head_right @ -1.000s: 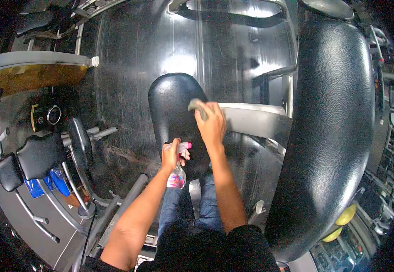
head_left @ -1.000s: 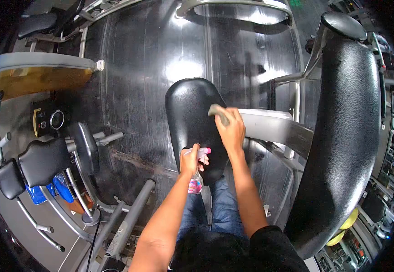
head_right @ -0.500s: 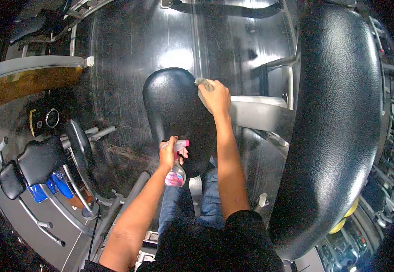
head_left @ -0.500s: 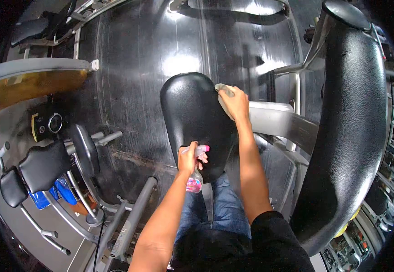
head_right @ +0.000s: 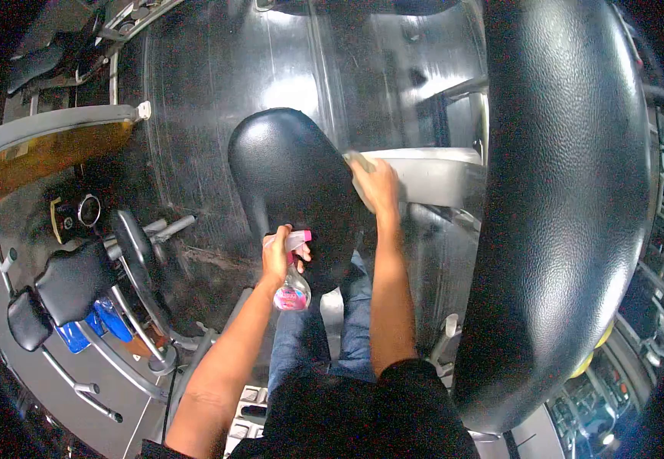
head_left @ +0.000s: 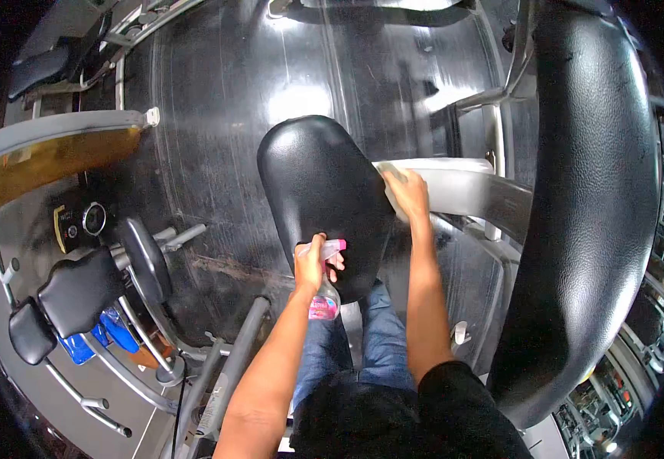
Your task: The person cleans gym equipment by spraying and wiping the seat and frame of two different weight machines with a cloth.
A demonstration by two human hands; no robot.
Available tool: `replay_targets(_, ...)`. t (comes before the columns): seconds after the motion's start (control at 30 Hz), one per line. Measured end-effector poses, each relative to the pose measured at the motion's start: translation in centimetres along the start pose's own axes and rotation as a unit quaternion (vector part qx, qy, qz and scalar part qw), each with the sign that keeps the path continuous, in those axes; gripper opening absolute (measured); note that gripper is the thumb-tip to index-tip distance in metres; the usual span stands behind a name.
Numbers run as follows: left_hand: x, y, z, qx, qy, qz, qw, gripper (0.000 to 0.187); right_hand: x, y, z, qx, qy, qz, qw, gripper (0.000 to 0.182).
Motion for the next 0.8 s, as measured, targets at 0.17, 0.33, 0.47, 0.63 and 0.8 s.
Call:
replay_targets(0.17, -0.1, -0.1, 0.2, 0.010, 0.005, 0.004, 1.000, 0.049, 1.2, 2.6, -4.0, -0.022, 0.005, -0.068, 0.997, 0.042)
replay_targets(0.33, -0.1, -0.2, 0.3, 0.010, 0.015, 0.008, 1.000, 0.050, -1.1, -3.6, -0.5, -0.088, 0.024, 0.118, 0.989, 0.041)
replay_targets(0.47, 0.0, -0.3, 0.3, 0.015, 0.020, 0.005, 1.000, 0.051, -1.4, -10.6, 4.0, -0.020, 0.078, 0.196, 0.977, 0.039)
replay_targets(0.63, -0.2, -0.1, 0.0, 0.013, 0.028, -0.001, 1.000, 0.051, -0.6, -13.2, 4.1, 0.103, 0.121, 0.179, 0.971, 0.040)
replay_targets(0.8, 0.0, -0.2, 0.3, 0.015, 0.012, -0.003, 1.000, 0.050, -1.7, -7.8, -0.8, -0.056, 0.116, 0.226, 0.966, 0.032)
Point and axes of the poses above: each hand's wrist, its own y-axis towards the middle knuckle, its own x-axis out of the palm, z = x × y, the point moved 6 cm from there along y, towards the middle knuckle, and after that the axes turned 7 degrees about z, right-handed, at the moved point
